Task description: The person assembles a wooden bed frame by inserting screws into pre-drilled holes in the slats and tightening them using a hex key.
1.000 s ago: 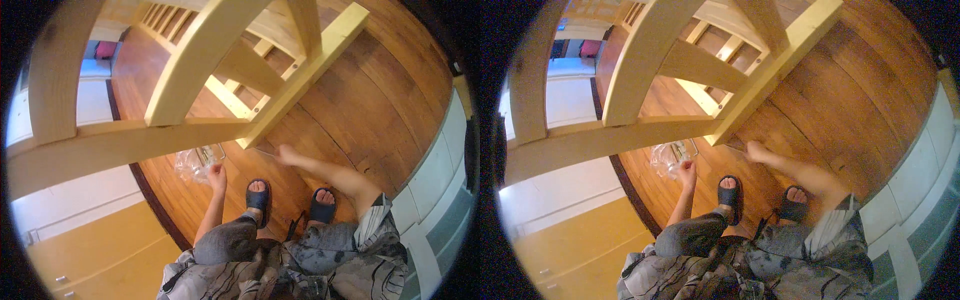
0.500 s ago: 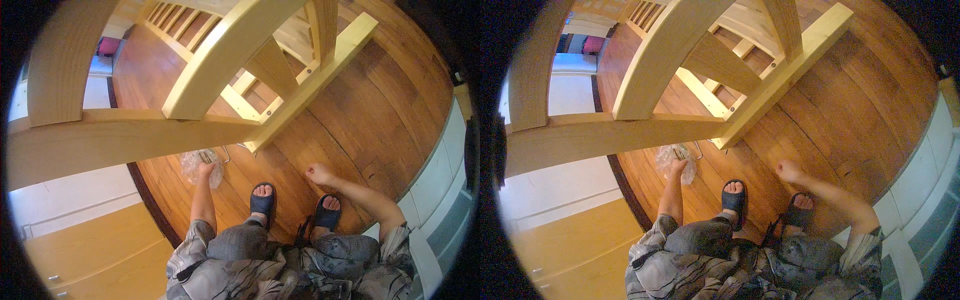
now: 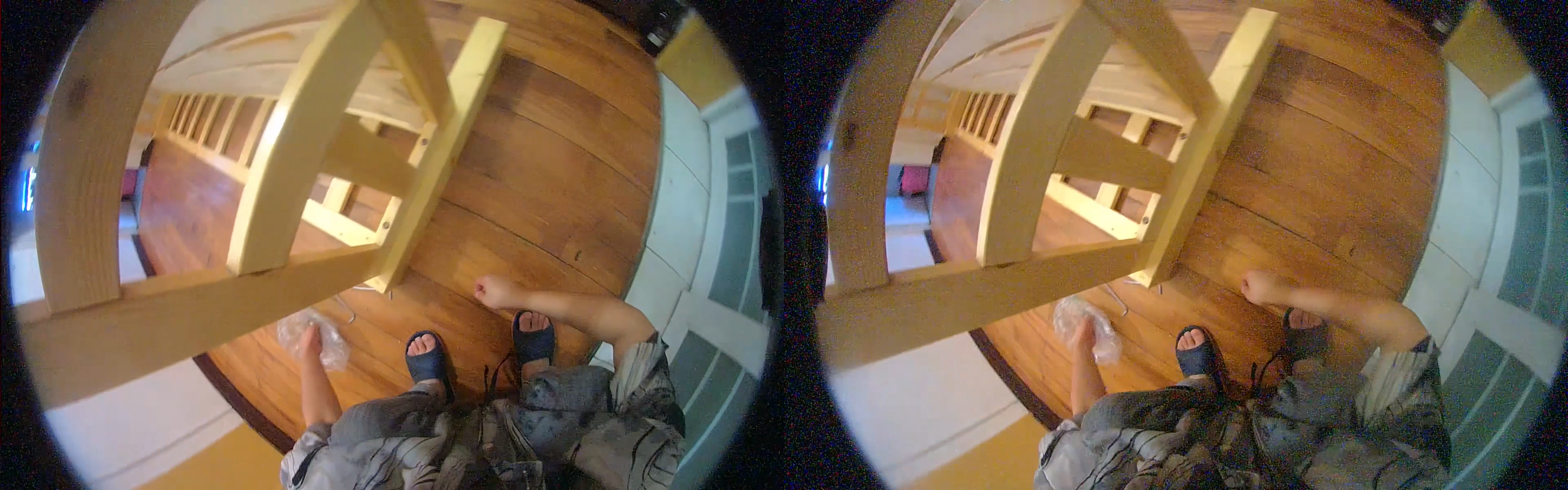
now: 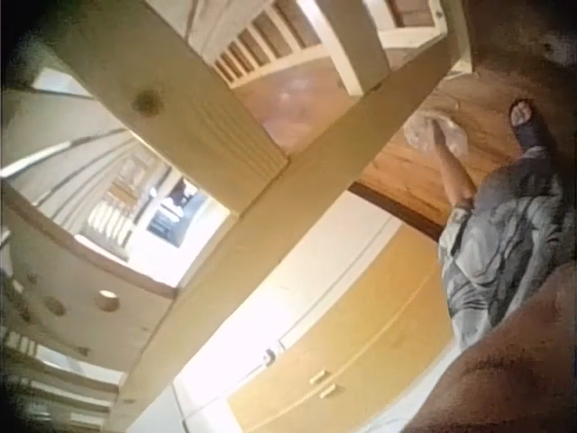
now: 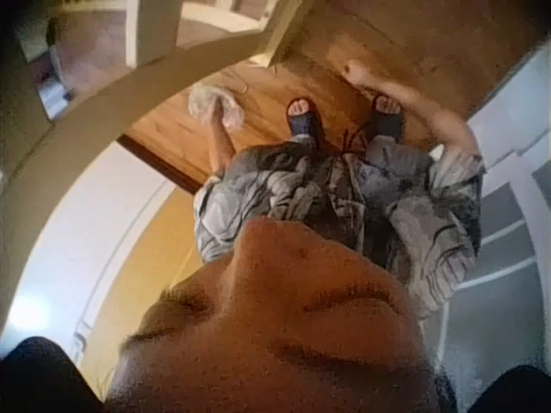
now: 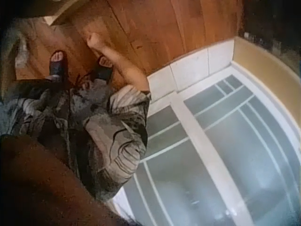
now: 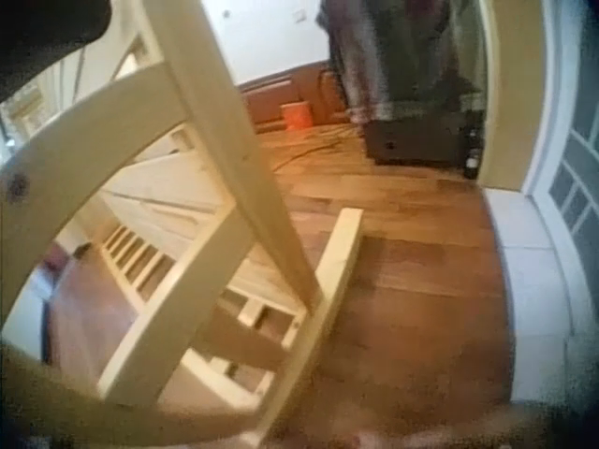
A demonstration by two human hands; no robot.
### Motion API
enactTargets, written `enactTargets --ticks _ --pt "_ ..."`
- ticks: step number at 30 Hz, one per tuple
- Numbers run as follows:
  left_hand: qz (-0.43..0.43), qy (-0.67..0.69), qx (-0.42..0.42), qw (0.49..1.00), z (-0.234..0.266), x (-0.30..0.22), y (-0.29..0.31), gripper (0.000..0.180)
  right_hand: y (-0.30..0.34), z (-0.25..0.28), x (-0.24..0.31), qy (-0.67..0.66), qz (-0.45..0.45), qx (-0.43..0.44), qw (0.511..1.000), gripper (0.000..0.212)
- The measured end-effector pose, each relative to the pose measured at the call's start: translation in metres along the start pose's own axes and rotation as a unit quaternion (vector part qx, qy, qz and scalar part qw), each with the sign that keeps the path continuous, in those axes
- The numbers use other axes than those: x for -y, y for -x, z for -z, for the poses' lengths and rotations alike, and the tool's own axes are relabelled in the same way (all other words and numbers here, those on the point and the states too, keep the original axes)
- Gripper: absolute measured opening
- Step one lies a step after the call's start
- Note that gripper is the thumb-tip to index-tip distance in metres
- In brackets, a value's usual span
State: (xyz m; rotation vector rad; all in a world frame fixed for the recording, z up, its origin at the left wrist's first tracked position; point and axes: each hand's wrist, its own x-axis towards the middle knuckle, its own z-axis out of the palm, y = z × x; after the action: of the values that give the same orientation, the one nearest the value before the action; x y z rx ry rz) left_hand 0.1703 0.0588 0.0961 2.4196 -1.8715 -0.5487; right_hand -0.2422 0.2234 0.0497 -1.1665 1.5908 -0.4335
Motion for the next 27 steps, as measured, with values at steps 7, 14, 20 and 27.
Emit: enactTargets --ticks 7,14,20,27 --pt "0.116 0.677 0.173 0.706 0.027 0.05 -0.034 0.022 -0.021 -0.017 0.013 0.105 0.029 0.054 0.993 0.015" --pt "-0.06 0.711 0.15 0.685 0.036 -0.001 0.043 0.038 -0.057 -0.08 0.094 -0.028 0.36 0.046 0.931 0.051" --pt "0.252 0.798 0.366 0.408 -0.004 -0.067 0.083 0.034 -0.029 -0.075 0.158 -0.026 0.244 0.107 0.963 0.038" --pt "0.164 0.594 0.238 0.75 0.028 -0.045 0.079 0.02 -0.026 -0.05 0.137 -0.244 0.293 -0.054 0.923 0.027"
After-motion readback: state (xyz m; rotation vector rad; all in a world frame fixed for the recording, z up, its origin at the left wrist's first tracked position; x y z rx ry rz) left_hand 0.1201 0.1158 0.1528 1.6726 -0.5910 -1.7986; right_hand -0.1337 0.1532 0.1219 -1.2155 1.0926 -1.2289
